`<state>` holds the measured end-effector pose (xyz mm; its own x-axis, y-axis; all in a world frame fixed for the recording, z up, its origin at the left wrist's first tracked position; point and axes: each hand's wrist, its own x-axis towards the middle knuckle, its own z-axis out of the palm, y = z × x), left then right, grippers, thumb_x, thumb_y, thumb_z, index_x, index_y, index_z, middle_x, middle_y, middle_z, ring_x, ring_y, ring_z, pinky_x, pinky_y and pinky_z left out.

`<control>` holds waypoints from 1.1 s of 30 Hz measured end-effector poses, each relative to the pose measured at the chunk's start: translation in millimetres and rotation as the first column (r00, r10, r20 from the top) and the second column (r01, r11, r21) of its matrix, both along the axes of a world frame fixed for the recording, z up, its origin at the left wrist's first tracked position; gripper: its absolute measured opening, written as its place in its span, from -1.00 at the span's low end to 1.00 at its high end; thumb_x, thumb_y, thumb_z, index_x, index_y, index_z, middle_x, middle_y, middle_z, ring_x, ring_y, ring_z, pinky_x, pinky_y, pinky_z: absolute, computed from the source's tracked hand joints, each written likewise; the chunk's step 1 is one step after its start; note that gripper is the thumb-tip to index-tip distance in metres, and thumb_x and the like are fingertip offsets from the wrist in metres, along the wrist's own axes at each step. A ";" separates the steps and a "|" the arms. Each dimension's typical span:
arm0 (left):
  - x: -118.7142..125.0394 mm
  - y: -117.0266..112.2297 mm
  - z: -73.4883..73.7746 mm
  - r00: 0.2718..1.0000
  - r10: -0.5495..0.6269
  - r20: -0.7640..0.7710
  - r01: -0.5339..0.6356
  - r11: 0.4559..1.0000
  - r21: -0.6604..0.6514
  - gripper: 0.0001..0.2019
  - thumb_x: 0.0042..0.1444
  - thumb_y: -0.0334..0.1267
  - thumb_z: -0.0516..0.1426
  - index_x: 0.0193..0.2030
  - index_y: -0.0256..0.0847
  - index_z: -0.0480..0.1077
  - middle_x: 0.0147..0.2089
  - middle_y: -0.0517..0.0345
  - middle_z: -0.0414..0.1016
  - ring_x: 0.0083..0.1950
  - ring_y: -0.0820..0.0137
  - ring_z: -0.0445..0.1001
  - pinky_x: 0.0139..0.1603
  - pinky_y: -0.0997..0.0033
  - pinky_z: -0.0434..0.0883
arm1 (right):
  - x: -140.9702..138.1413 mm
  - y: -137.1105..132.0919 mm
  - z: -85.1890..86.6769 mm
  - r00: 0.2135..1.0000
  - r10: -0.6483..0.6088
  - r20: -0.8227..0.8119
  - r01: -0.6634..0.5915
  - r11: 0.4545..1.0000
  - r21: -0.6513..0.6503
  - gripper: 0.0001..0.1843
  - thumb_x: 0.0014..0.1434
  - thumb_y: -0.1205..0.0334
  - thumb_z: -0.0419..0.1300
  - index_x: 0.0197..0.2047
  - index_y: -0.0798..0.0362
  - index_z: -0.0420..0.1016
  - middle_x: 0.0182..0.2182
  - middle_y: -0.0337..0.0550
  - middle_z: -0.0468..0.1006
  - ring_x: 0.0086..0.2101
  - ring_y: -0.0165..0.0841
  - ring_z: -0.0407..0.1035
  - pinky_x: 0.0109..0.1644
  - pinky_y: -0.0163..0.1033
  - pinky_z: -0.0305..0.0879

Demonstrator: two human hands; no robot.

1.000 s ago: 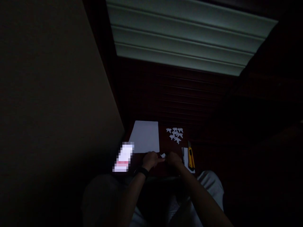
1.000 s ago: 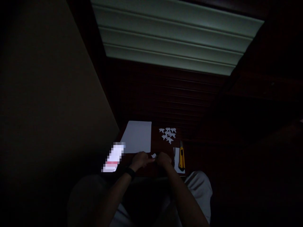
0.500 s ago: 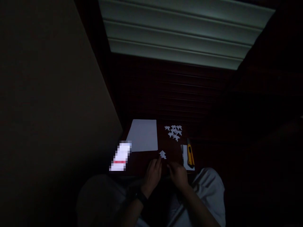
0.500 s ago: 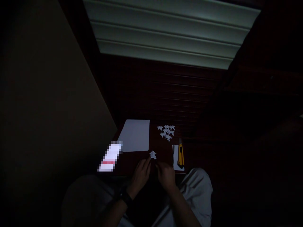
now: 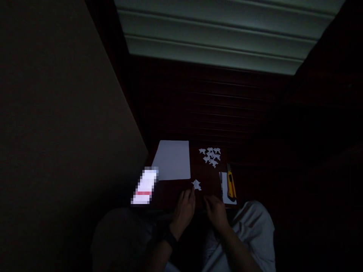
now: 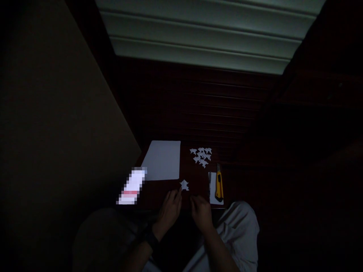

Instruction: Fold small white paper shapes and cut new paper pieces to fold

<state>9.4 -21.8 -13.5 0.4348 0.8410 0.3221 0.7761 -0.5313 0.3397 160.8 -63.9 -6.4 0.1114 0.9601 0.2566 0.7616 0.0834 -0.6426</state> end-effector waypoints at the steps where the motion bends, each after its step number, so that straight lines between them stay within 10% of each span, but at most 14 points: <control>1: -1.0 -0.2 -0.6 1.000 -0.004 0.007 0.004 1.000 -0.005 -0.56 0.23 -0.37 -0.12 0.26 -0.20 0.06 -0.07 -0.03 0.30 -0.04 0.27 0.28 0.03 0.20 0.27 | -0.2 -0.2 0.0 1.000 0.000 -0.007 0.000 1.000 -0.001 -0.70 0.26 0.26 -0.07 -0.16 0.07 0.48 -0.35 -0.07 0.50 -0.31 -0.33 0.39 -0.18 -0.29 0.26; 11: -6.7 10.5 -1.6 0.920 0.126 0.370 -0.071 0.985 -0.158 -0.77 0.21 -0.26 -0.05 -0.06 -0.16 0.35 -0.09 0.04 0.34 -0.09 0.35 0.40 -0.05 0.34 0.38 | 7.9 10.5 7.7 0.992 -0.115 -0.042 0.115 0.993 0.003 -0.68 0.25 0.20 -0.07 -0.18 0.07 0.49 -0.30 -0.05 0.53 -0.28 -0.31 0.41 -0.17 -0.27 0.27; 19: -0.7 29.1 9.4 0.948 0.042 0.315 0.004 0.989 -0.145 -0.71 0.16 -0.30 0.03 0.02 -0.10 0.35 -0.06 0.08 0.36 -0.06 0.35 0.38 -0.03 0.38 0.35 | 6.9 63.6 26.5 0.979 -0.198 0.037 0.200 0.937 -0.286 -0.66 0.20 0.06 0.01 -0.30 0.04 0.54 -0.35 -0.09 0.59 -0.32 -0.31 0.45 -0.31 -0.34 0.19; 33: 3.8 34.1 0.9 0.917 0.097 0.388 -0.023 0.981 -0.191 -0.81 0.13 -0.34 0.04 -0.27 -0.16 0.50 -0.21 0.09 0.47 -0.17 0.37 0.40 -0.11 0.38 0.35 | 2.8 65.1 18.3 0.980 -0.192 0.049 0.195 0.894 -0.403 -0.80 0.10 0.07 0.15 -0.31 -0.09 0.57 -0.36 -0.17 0.60 -0.31 -0.33 0.47 -0.32 -0.37 0.20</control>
<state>13.2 12.4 -12.6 0.2506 0.9210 0.2982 0.5877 -0.3895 0.7091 163.6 1.2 11.9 0.3049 0.9410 -0.1469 0.7414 -0.3313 -0.5835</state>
